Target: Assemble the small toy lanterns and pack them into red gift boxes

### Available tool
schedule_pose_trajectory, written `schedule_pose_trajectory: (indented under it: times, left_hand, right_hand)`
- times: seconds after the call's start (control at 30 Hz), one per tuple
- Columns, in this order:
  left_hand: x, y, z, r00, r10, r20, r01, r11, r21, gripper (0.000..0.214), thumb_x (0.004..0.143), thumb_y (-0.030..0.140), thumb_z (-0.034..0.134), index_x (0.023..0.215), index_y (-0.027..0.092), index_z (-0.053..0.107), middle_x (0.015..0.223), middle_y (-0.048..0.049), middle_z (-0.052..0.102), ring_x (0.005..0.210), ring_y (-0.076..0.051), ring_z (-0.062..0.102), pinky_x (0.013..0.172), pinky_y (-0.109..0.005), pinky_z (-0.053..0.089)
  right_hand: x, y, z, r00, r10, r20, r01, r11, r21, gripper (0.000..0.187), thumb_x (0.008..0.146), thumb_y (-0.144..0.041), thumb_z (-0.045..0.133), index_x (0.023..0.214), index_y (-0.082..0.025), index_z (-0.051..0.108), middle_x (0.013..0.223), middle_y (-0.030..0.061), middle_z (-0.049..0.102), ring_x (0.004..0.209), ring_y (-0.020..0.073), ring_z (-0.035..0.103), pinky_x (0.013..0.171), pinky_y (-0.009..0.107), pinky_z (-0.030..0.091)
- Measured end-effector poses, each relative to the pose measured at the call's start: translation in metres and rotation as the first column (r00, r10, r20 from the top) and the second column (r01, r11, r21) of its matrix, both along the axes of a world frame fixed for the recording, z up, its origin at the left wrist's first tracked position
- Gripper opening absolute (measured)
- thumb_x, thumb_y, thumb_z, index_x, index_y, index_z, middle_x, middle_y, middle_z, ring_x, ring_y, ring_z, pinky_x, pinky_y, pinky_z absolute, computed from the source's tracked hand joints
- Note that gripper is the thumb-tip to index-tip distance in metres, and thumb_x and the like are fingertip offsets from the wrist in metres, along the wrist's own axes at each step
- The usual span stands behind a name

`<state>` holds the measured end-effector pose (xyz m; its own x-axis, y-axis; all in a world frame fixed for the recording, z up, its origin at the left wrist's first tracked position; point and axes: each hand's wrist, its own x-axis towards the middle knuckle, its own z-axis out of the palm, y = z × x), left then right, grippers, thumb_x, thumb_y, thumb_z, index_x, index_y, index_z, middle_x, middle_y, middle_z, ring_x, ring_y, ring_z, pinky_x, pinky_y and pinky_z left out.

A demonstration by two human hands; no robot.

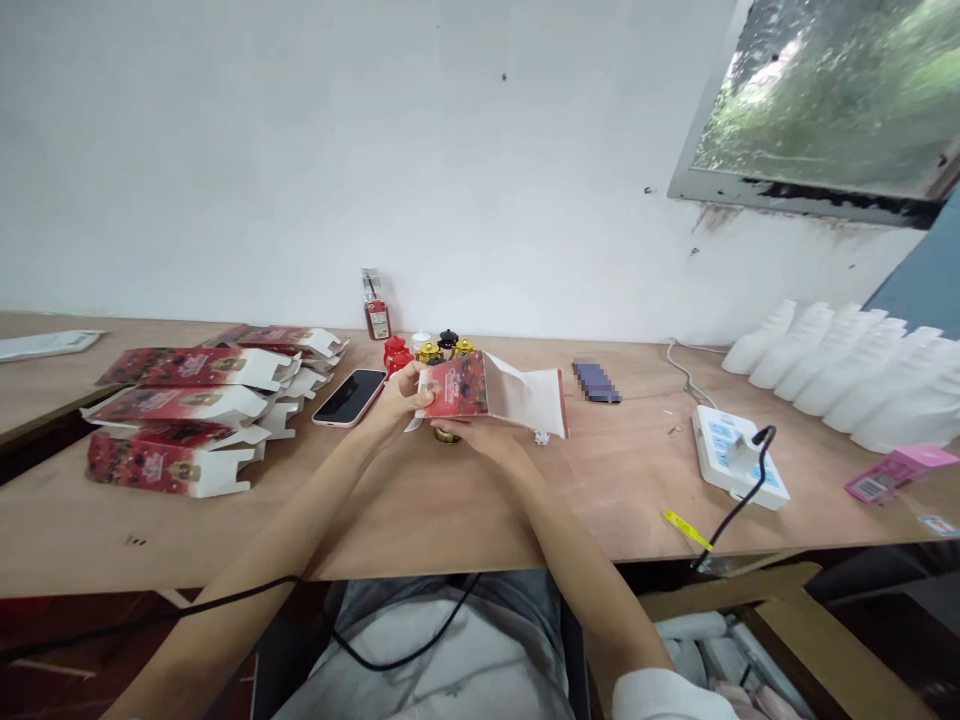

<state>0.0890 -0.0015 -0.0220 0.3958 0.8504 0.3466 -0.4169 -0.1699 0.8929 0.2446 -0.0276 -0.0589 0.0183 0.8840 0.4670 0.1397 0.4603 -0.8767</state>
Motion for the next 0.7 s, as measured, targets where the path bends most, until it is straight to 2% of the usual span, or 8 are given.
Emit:
schedule_pose_trajectory:
  times: [0.1,0.23,0.33,0.5,0.6,0.7]
  left_hand:
    - [0.003,-0.001,-0.001,0.995,0.091,-0.030,-0.091,0.996,0.003,0.054,0.045,0.042,0.085,0.075,0.016,0.047,0.072,0.0035,0.056,0.064,-0.008,0.051,0.059,-0.020,0.039]
    - [0.002,-0.004,0.001,0.974,0.211,-0.083,-0.206,0.976,0.066,0.052,0.045,0.042,0.084,0.070,0.016,0.047,0.068,0.0048,0.052,0.061,-0.007,0.047,0.057,-0.019,0.037]
    - [0.002,-0.007,0.004,0.951,0.281,-0.130,-0.268,0.958,0.105,0.051,0.044,0.042,0.083,0.068,0.016,0.046,0.065,0.0057,0.050,0.059,-0.007,0.044,0.055,-0.019,0.035]
    - [0.002,-0.001,0.002,0.888,0.406,-0.218,-0.390,0.914,0.114,0.053,0.043,0.044,0.082,0.063,0.017,0.041,0.058,0.0077,0.046,0.053,-0.006,0.039,0.051,-0.019,0.030]
    - [0.002,0.004,0.000,0.934,0.327,-0.146,-0.317,0.945,0.086,0.049,0.048,0.044,0.081,0.067,0.017,0.045,0.062,0.0062,0.051,0.057,-0.007,0.044,0.054,-0.020,0.034]
    - [0.001,0.006,0.000,0.981,0.192,-0.004,-0.192,0.980,0.061,0.043,0.055,0.046,0.078,0.079,0.018,0.056,0.074,0.0019,0.059,0.068,-0.010,0.052,0.061,-0.022,0.039]
  right_hand:
    - [-0.004,-0.004,0.001,0.997,-0.003,0.078,0.001,1.000,0.024,0.035,0.061,-0.047,0.074,0.091,-0.030,0.069,0.097,-0.0007,0.071,0.104,0.0254,0.061,0.101,0.045,0.042]
    - [-0.006,-0.008,0.009,0.995,0.045,0.086,-0.055,0.992,0.117,0.037,0.066,-0.050,0.068,0.094,-0.026,0.068,0.103,0.0019,0.070,0.108,0.0245,0.060,0.101,0.042,0.042]
    - [-0.005,-0.011,0.013,0.995,0.088,0.043,-0.093,0.987,0.134,0.036,0.067,-0.051,0.067,0.092,-0.025,0.068,0.101,0.0021,0.070,0.104,0.0244,0.062,0.098,0.041,0.045]
    - [-0.004,-0.017,0.016,0.999,0.013,0.036,-0.017,0.993,0.117,0.032,0.067,-0.043,0.068,0.094,-0.025,0.067,0.094,0.0014,0.071,0.098,0.0233,0.064,0.096,0.041,0.045]
    - [-0.004,-0.015,0.016,0.998,-0.027,-0.052,0.032,0.994,0.105,0.033,0.065,-0.037,0.071,0.095,-0.026,0.066,0.089,0.0001,0.072,0.093,0.0222,0.065,0.097,0.040,0.044]
    - [-0.005,-0.005,0.013,0.938,-0.085,-0.335,0.124,0.988,0.095,0.036,0.064,-0.037,0.072,0.097,-0.024,0.065,0.089,0.0008,0.071,0.094,0.0214,0.064,0.095,0.040,0.045]
